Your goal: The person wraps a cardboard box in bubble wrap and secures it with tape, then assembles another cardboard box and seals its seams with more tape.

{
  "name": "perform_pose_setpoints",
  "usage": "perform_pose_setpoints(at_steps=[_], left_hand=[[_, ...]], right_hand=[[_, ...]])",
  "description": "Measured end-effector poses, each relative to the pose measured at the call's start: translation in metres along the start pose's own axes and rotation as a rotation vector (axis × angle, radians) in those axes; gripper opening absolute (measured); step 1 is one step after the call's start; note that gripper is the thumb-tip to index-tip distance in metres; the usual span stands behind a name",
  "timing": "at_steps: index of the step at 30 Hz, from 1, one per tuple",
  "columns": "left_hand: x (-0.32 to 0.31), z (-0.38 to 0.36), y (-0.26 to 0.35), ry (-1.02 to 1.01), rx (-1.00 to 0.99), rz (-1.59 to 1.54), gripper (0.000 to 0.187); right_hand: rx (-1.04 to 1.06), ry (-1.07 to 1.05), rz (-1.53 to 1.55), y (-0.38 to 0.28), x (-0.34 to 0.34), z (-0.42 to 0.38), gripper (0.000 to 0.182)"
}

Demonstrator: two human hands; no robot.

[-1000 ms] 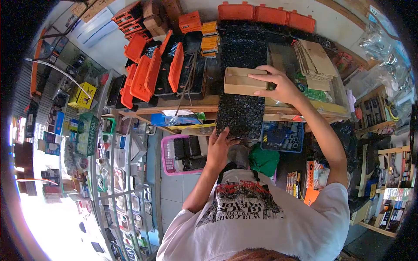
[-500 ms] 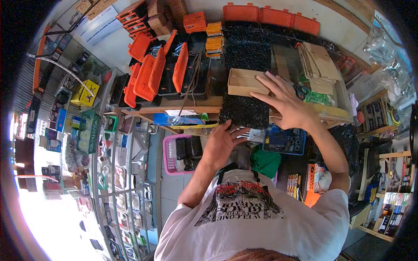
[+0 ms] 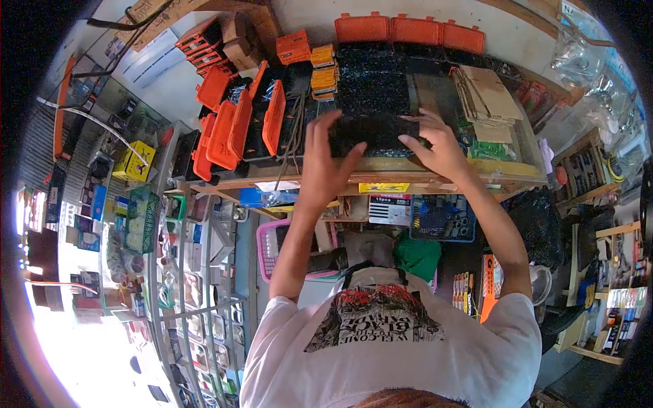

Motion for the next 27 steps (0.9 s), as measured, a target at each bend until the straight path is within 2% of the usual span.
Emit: perform_pose_setpoints(at_steps=[1, 4, 7, 8, 10, 13, 16, 17, 20, 22, 27], left_hand=[[-0.013, -0.001, -0.012, -0.048, 0.017, -0.081, 0.069], [-0.04, -0.001, -0.041, -0.112, 0.188, -0.211, 0.07], [-0.049, 0.001, -0.056, -0.188, 0.413, -0.294, 0.061], [-0.052, 0.002, -0.059, -0.183, 0.354, -0.261, 0.058], [-0.056, 0.005, -0.062, -0.169, 0.238, -0.195, 0.054], [-0.053, 0.007, -0.06, -0.172, 0.294, -0.228, 0.045], [-0.054, 0.009, -0.061, -0.191, 0.326, -0.189, 0.04], [-0.054, 0.009, -0.062, -0.185, 0.322, -0.174, 0.038], [-0.058, 0.009, -0.069, -0.143, 0.301, -0.181, 0.035], [-0.063, 0.008, -0.075, -0.083, 0.279, -0.251, 0.036], [-0.065, 0.006, -0.081, -0.011, 0.287, -0.138, 0.044]], right_hand=[[-0.007, 0.003, 0.031, -0.001, 0.001, 0.003, 0.021], [-0.098, -0.055, 0.02, 0.02, -0.004, 0.001, 0.024], [-0.28, -0.1, 0.096, 0.016, 0.003, 0.003, 0.03], [-0.299, -0.095, 0.13, 0.015, 0.004, 0.003, 0.033], [-0.16, -0.026, 0.198, 0.015, 0.001, 0.005, 0.034], [-0.035, 0.084, 0.138, 0.011, 0.003, 0.009, 0.036], [-0.25, 0.0, 0.074, 0.023, 0.001, 0.015, 0.037], [-0.13, 0.14, 0.069, 0.022, 0.005, 0.019, 0.036], [-0.323, 0.09, 0.171, 0.039, -0.004, 0.014, 0.034], [-0.362, 0.081, 0.16, 0.046, -0.007, 0.011, 0.032], [-0.497, 0.05, 0.177, 0.064, -0.015, 0.004, 0.026]])
Point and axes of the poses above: each hand's wrist, its own z-axis towards the middle knuckle, its own x-axis out of the back of the hand, y = z × x, the point moved 7 cm from there along z, towards the middle knuckle, and after that the axes turned 9 degrees about y, right-handed, at the moved point
